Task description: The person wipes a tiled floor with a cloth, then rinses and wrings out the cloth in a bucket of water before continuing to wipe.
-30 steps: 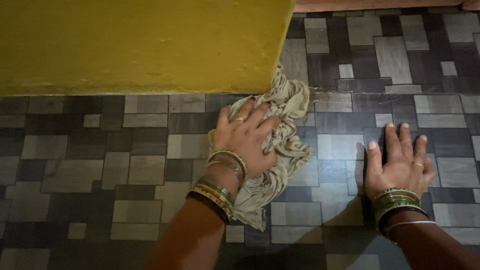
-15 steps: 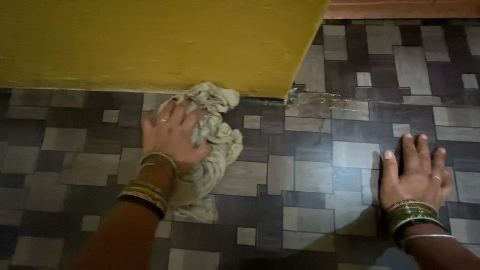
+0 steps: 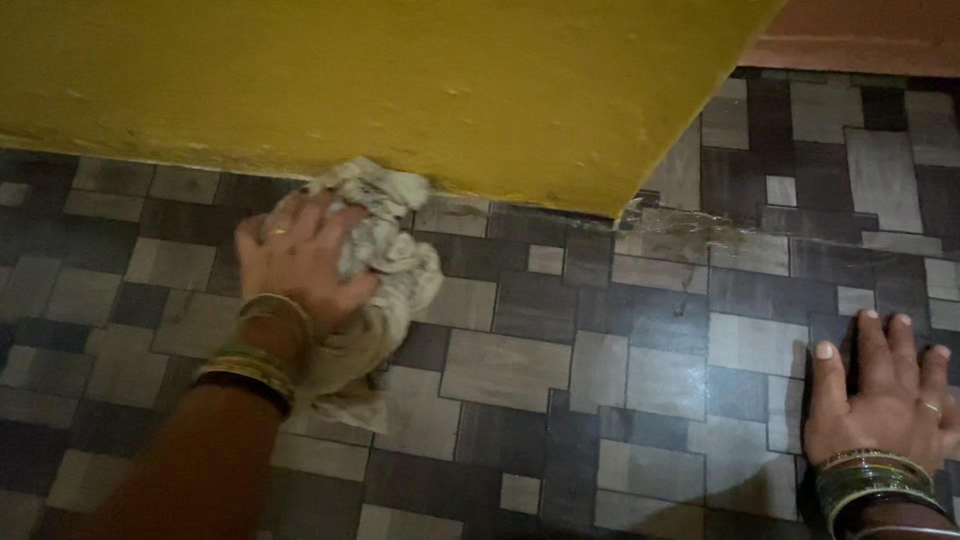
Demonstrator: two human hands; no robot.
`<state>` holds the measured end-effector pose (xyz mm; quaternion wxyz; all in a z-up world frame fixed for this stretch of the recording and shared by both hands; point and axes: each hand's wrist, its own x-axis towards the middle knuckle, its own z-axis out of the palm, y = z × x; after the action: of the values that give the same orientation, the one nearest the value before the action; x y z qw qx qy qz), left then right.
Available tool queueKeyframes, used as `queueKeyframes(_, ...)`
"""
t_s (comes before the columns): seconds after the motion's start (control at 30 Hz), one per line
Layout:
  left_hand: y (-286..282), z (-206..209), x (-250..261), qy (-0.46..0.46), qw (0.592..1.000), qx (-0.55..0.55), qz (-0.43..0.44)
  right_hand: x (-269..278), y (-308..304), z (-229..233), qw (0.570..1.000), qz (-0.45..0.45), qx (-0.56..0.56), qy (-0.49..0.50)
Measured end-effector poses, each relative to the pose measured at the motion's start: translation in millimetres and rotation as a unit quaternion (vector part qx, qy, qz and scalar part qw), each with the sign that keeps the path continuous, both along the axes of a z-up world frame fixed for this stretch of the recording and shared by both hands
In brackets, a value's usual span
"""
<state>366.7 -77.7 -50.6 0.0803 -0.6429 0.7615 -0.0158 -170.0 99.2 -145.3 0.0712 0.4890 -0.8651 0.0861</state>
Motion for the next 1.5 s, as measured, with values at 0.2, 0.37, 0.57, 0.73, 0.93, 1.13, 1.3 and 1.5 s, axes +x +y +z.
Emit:
queueKeyframes(0.2, -12.9, -16.1, 69.7, -0.025, 0.998, -0.006, 0.058, 2.8, 0.2, 3.1, 1.000, -0.009, 0.012, 0.010)
queueKeyframes(0.37, 1.3, -35.7, 91.5, 0.029, 0.994, -0.079, 0.066, 9.8, 3.8, 10.8, 1.000, -0.008, 0.024, 0.006)
queueKeyframes(0.57, 33.1, -28.6, 68.2, 0.042, 0.988, -0.072, 0.130, 7.6, 3.9, 8.0, 1.000, -0.003, 0.020, 0.004)
queueKeyframes(0.73, 72.3, -25.1, 32.4, 0.007, 0.988, -0.106, 0.110, 3.4, 0.1, 1.1, 0.999, 0.013, 0.009, 0.040)
queueKeyframes(0.93, 99.1, -8.4, -31.5, 0.031, 0.988, 0.031, 0.149, 4.0, 3.1, 4.4, 0.999, 0.027, 0.001, 0.016)
queueKeyframes(1.13, 123.1, 23.8, -107.6, 0.026, 0.985, 0.115, 0.126, 8.6, -0.3, 12.7, 0.999, 0.012, 0.027, 0.022)
queueKeyframes(1.3, 137.3, 38.3, -156.3, 0.068, 0.984, 0.147, 0.071, 19.9, -3.7, 29.7, 0.999, 0.015, 0.029, -0.011)
queueKeyframes(1.5, 148.1, 37.4, -212.3, 0.111, 0.976, 0.188, -0.020, 25.7, -4.3, 43.9, 0.998, 0.009, 0.039, -0.049)
